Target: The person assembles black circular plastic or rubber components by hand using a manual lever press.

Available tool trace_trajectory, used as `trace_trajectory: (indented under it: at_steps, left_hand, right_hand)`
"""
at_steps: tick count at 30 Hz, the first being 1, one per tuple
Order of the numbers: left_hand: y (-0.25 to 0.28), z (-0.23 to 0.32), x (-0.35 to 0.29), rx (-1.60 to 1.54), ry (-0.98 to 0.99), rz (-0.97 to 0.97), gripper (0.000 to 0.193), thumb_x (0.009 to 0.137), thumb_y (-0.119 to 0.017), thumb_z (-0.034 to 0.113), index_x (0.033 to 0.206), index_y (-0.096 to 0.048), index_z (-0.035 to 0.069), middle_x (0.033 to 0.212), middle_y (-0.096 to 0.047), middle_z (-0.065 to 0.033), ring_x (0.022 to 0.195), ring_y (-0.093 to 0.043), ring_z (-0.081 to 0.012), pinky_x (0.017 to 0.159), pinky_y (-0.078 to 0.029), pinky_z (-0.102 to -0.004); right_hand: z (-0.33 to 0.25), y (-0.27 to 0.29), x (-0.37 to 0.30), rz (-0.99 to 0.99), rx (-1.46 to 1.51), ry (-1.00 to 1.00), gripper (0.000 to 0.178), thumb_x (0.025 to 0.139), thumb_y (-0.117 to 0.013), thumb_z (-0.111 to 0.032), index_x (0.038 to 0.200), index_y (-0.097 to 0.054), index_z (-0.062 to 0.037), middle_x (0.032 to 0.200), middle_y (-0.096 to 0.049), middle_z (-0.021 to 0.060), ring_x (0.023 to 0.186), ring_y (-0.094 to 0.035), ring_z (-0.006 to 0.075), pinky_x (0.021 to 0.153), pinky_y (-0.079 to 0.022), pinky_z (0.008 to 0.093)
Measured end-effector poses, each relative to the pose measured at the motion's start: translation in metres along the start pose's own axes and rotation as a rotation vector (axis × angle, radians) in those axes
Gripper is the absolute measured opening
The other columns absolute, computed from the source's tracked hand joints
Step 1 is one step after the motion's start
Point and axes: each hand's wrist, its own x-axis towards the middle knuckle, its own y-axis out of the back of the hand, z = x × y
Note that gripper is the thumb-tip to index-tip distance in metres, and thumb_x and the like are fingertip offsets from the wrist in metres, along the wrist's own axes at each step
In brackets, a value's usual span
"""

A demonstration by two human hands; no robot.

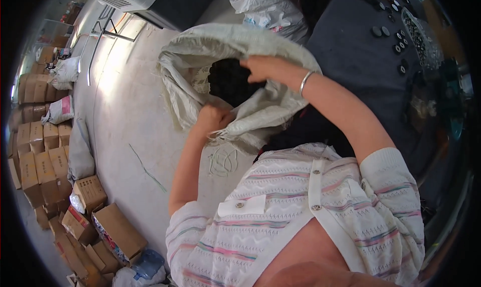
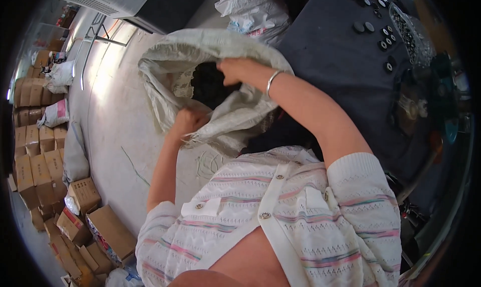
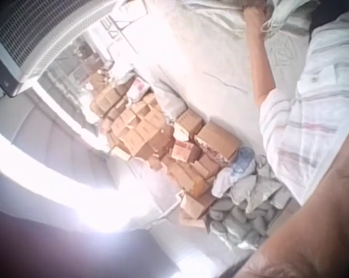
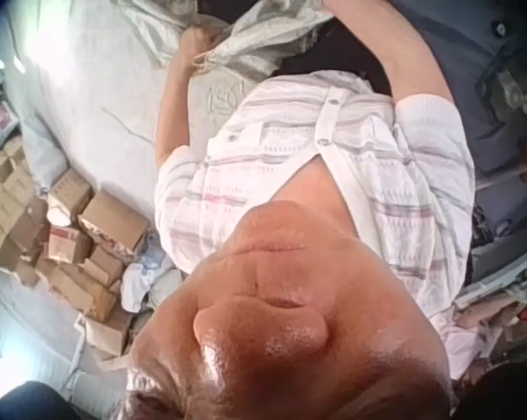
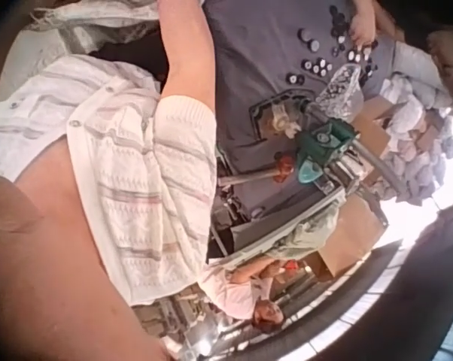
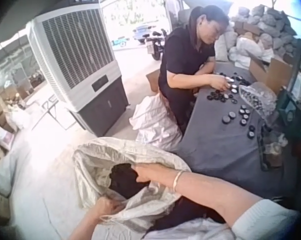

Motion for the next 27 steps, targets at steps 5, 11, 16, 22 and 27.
trace_trajectory:
  at_steps: [5, 11, 16, 22, 27]
  left_hand:
    - [-0.068, -0.036, -0.098, -0.560, 0.226, -0.006, 0.015, 0.079, -0.063, 0.013, 0.088, -0.070, 0.003, 0.077, -0.065, -0.0214, 0.071, -0.064, -0.0371, 0.063, -0.049, -0.0425]
    - [-0.003, 0.000, 0.014, -0.781, 0.288, 0.333, 0.036, 0.085, -0.069, 0.011, 0.120, -0.064, 0.005, 0.099, -0.069, -0.0104, 0.076, -0.065, -0.0188, 0.069, -0.054, -0.0337]
    - [0.066, -0.004, 0.157, -1.048, 0.312, 0.330, 0.076, 0.089, -0.067, 0.022, 0.154, -0.027, 0.015, 0.144, -0.045, -0.0125, 0.106, -0.059, -0.0230, 0.074, -0.057, -0.0355]
    - [0.120, -0.040, 0.288, -0.767, 0.352, 0.253, 0.078, 0.087, -0.062, 0.033, 0.155, -0.025, 0.023, 0.150, -0.041, -0.0074, 0.123, -0.052, -0.0298, 0.079, -0.056, -0.0488]
    - [0.087, -0.033, 0.315, -0.691, 0.466, 0.178, 0.078, 0.087, -0.064, 0.037, 0.155, -0.027, 0.025, 0.148, -0.043, -0.0092, 0.121, -0.054, -0.0316, 0.085, -0.053, -0.0494]
  right_hand:
    - [0.027, 0.082, 0.021, 0.206, 0.042, -0.123, 0.046, 0.081, -0.070, -0.027, 0.118, -0.062, -0.0002, 0.118, -0.065, 0.0207, 0.107, -0.064, 0.0359, 0.092, -0.051, 0.0440]
    - [-0.046, 0.055, -0.003, -0.182, -0.184, -0.029, 0.041, 0.082, -0.067, -0.035, 0.107, -0.071, -0.0030, 0.113, -0.067, 0.0200, 0.110, -0.062, 0.0356, 0.100, -0.045, 0.0470]
    - [-0.057, 0.011, -0.049, -0.254, -0.373, 0.112, 0.058, 0.083, -0.060, -0.052, 0.128, -0.061, -0.0152, 0.114, -0.068, 0.0165, 0.122, -0.054, 0.0376, 0.112, -0.013, 0.0694]
    - [-0.040, 0.004, -0.105, -0.301, -0.388, 0.178, 0.041, 0.085, -0.060, -0.040, 0.117, -0.067, -0.0147, 0.100, -0.069, 0.0133, 0.112, -0.060, 0.0324, 0.113, -0.016, 0.0655]
    - [-0.005, 0.025, -0.113, 0.486, -0.341, 0.120, 0.050, 0.078, -0.063, -0.010, 0.126, -0.056, -0.0033, 0.123, -0.057, 0.0204, 0.109, -0.059, 0.0328, 0.104, -0.040, 0.0492]
